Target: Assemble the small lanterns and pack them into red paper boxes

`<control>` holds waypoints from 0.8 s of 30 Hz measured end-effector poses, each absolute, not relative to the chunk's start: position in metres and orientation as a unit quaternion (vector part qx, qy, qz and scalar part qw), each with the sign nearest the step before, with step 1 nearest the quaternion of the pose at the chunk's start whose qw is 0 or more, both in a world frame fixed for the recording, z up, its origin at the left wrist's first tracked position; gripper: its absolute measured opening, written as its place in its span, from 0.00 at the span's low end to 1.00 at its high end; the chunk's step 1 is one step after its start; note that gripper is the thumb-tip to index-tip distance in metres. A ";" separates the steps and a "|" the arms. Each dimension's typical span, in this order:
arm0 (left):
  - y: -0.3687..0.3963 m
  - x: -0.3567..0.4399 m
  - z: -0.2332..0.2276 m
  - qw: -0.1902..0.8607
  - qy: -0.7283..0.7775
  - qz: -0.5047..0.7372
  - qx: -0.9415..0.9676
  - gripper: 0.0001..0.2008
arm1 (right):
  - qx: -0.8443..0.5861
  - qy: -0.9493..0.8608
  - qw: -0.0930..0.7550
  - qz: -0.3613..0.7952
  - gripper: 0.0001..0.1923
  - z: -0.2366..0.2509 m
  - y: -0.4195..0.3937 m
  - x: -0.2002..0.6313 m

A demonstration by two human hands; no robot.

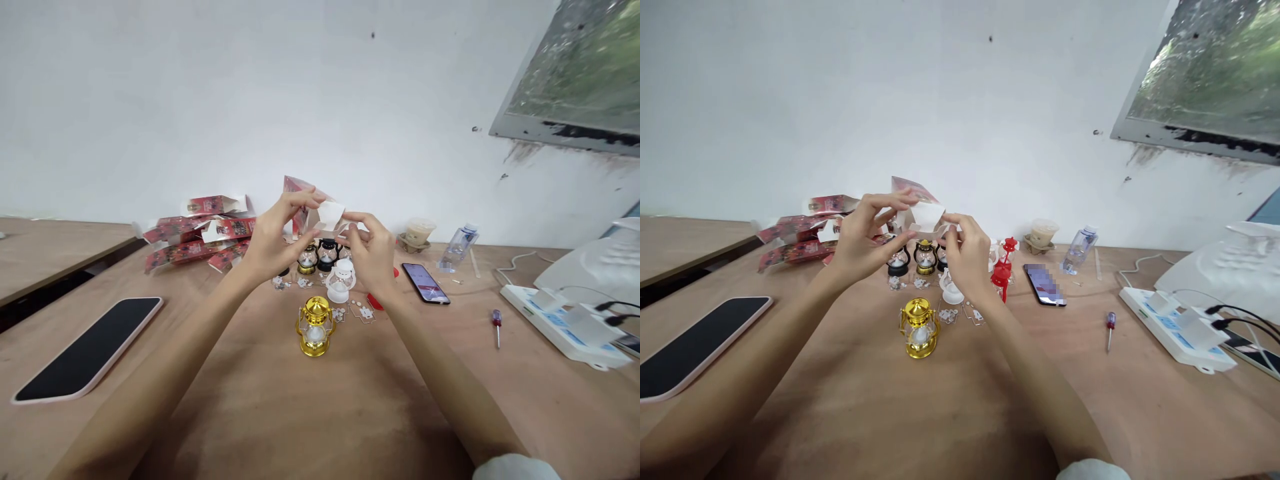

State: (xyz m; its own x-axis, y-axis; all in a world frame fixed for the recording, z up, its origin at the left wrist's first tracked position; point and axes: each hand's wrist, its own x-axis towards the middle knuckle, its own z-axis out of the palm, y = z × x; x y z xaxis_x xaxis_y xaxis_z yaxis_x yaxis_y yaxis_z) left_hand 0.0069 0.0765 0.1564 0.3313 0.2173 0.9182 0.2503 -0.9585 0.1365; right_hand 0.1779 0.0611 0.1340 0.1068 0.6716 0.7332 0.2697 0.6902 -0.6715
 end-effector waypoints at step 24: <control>0.072 0.020 0.143 0.063 -0.202 -0.602 -0.770 0.15 | -0.351 -0.653 0.669 0.052 0.13 0.133 0.056 0.173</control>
State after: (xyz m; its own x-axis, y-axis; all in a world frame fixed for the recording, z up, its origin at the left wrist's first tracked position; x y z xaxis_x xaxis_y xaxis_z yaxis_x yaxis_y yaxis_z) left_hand 0.0196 0.0723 0.1433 0.1925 0.2357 0.9526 0.3874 -0.9101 0.1469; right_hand 0.1730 0.0559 0.1332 0.1425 0.5282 0.8371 0.3881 0.7482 -0.5382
